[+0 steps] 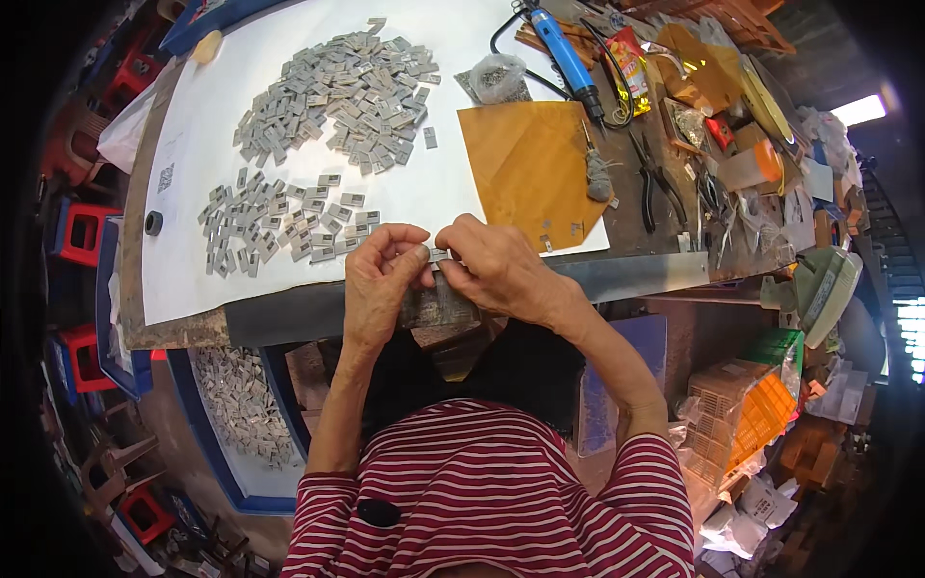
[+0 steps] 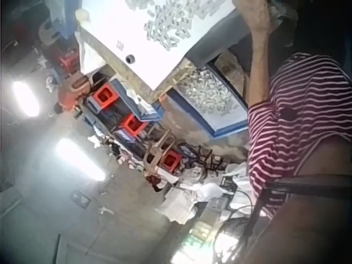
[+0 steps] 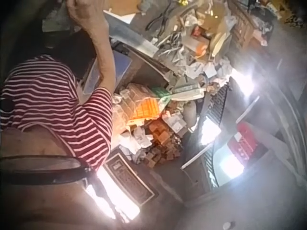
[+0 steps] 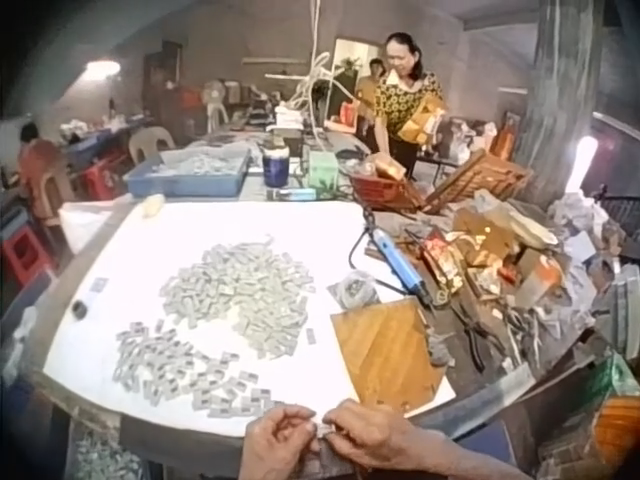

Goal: Manually assembling small metal tags by attaching tiny components to them at a workshop workbench.

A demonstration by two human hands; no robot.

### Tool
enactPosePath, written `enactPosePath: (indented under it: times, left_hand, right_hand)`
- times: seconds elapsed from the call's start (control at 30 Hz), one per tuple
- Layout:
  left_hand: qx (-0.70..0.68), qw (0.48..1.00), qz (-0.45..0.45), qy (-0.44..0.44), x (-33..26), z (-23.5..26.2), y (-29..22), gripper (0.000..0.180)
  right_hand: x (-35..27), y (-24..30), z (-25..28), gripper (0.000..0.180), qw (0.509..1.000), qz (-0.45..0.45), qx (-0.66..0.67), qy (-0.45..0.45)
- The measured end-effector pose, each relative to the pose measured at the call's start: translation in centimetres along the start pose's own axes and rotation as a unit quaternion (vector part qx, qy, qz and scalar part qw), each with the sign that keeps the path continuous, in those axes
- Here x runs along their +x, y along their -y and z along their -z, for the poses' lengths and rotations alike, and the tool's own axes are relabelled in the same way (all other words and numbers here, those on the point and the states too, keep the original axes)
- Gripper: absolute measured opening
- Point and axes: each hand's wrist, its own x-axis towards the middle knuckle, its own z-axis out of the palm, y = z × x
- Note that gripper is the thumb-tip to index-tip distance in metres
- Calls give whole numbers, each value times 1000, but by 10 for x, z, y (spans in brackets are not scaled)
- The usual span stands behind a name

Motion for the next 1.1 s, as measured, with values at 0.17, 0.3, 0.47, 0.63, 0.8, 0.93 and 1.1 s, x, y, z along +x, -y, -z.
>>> enactPosePath:
  times: [0.17, 0.3, 0.47, 0.63, 0.8, 0.93, 1.1]
  left_hand:
    - [60, 997, -41, -39, -4, 11, -6, 18]
    - [52, 991, -76, -101, -7, 22, -11, 18]
    - [26, 986, -95, -135, -11, 37, -20, 17]
    - [48, 981, -111, -150, -14, 50, -16, 16]
    - [55, 983, -109, -134, -13, 51, -13, 14]
    - [61, 986, -108, -115, -12, 47, -12, 14]
    - [66, 988, -92, -109, -12, 43, -11, 13]
  right_hand:
    - [15, -3, -8, 17, 1000, 19, 12, -3]
    - [32, -14, -13, 15, 999, -12, 17, -28]
    - [50, -33, -34, 15, 998, -20, -22, -59]
    - [65, -31, -52, 15, 994, -66, -87, -21]
    - [72, -29, -59, 15, 995, -80, -60, -24]
    - [58, -37, -45, 16, 995, -73, -23, -59]
    - [13, -51, 11, 14, 986, -149, 21, -76]
